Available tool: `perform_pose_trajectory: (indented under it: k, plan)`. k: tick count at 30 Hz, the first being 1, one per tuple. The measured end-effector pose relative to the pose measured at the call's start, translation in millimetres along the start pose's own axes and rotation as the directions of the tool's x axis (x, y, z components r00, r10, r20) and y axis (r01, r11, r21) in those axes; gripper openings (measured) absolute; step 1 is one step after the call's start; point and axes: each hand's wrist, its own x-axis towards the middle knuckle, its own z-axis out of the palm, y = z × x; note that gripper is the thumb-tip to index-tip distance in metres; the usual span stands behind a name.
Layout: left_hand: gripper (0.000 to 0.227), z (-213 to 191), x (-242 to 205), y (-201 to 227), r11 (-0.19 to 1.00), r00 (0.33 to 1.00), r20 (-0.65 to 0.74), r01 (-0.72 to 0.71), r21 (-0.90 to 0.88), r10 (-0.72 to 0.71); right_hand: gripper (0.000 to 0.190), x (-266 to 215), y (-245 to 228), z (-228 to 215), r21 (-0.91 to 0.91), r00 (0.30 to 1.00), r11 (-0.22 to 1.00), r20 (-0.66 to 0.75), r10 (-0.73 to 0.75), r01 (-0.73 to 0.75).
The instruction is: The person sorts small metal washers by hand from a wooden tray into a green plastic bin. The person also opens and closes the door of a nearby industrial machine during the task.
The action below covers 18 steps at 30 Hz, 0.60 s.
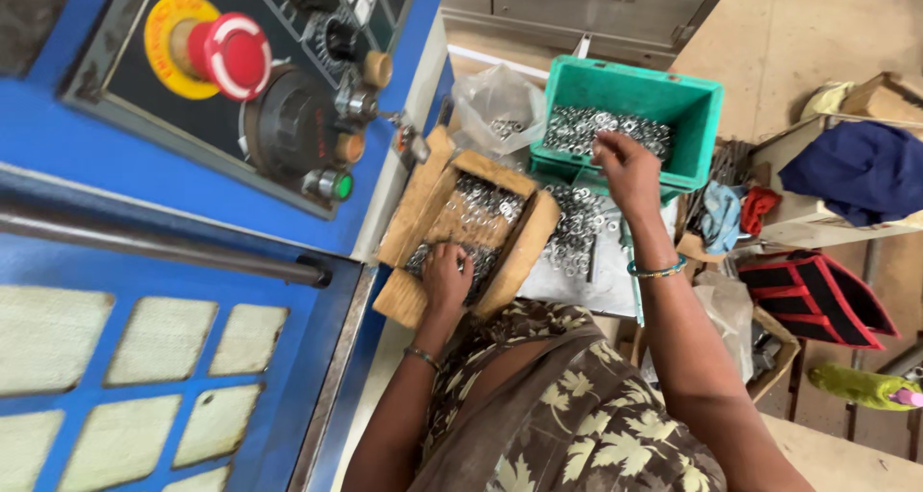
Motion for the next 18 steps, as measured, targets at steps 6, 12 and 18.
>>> perform_pose_trajectory:
  k: [6, 12, 18]
  plan:
    - [0.041, 3, -1, -38, 0.972, 0.987, 0.049, -0.159, 0.172, 0.152, 0.026, -63, 40, 91, -0.239, 0.931, 0.971, 0.36, 0.06, 0.03]
    - [0.017, 31, -6, -62, 0.983, 0.944, 0.329, -0.087, 0.16, 0.03, 0.03, -118, 73, 160, -0.384, 0.841, 0.873, 0.538, -0.053, 0.301]
    - [0.02, 38, 0, -85, 0.988, 0.94, 0.334, -0.109, 0.108, 0.067, 0.039, -128, 124, 200, -0.568, 0.84, 0.743, 0.543, 0.013, 0.355]
